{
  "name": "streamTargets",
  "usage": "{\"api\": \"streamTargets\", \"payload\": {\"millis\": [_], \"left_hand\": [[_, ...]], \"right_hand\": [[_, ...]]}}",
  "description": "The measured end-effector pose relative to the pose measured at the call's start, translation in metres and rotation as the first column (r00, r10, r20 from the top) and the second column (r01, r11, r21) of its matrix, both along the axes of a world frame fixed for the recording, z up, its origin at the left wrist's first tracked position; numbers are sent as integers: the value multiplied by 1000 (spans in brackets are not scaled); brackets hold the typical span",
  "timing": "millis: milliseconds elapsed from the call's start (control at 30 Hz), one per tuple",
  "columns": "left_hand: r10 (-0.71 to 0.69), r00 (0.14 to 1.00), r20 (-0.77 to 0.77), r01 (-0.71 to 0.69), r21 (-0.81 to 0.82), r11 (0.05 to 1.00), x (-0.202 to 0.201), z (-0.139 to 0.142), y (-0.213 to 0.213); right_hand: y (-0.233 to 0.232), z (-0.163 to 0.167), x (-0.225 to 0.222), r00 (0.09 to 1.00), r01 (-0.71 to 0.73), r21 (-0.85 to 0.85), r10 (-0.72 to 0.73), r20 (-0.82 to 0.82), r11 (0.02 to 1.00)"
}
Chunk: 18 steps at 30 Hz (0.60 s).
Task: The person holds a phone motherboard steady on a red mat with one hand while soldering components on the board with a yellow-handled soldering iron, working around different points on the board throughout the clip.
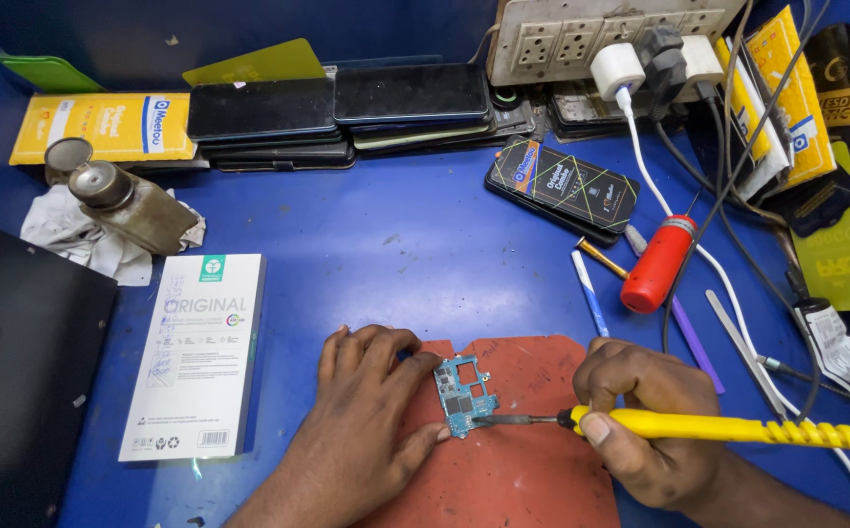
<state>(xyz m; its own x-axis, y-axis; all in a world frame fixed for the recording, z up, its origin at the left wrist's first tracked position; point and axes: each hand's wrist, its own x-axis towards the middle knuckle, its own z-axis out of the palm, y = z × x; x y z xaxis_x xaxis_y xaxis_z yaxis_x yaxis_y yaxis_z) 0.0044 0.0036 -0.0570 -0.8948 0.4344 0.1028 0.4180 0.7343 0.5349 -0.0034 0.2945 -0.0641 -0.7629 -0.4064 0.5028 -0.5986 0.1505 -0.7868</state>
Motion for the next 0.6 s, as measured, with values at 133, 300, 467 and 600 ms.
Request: {"api": "streamTargets", "payload": {"millis": [133, 300, 467, 600], "left_hand": [[0, 1000, -18, 0, -1, 1000, 1, -1, 0], [-6, 1000, -30, 6, 5, 1000, 1, -3, -1], [-5, 998, -60, 6, 10, 1000, 1, -4, -2], [-7, 998, -62, 8, 21, 1000, 1, -5, -2]], "right_hand": [[0, 0, 0, 1000, 6, 12, -6, 14, 1000], [0, -2, 0, 1000, 6, 6, -6, 3, 1000], [0, -4, 0, 1000, -1, 2, 1, 2, 1000], [0, -4, 1, 1000, 6, 5, -6, 8, 1000]]}}
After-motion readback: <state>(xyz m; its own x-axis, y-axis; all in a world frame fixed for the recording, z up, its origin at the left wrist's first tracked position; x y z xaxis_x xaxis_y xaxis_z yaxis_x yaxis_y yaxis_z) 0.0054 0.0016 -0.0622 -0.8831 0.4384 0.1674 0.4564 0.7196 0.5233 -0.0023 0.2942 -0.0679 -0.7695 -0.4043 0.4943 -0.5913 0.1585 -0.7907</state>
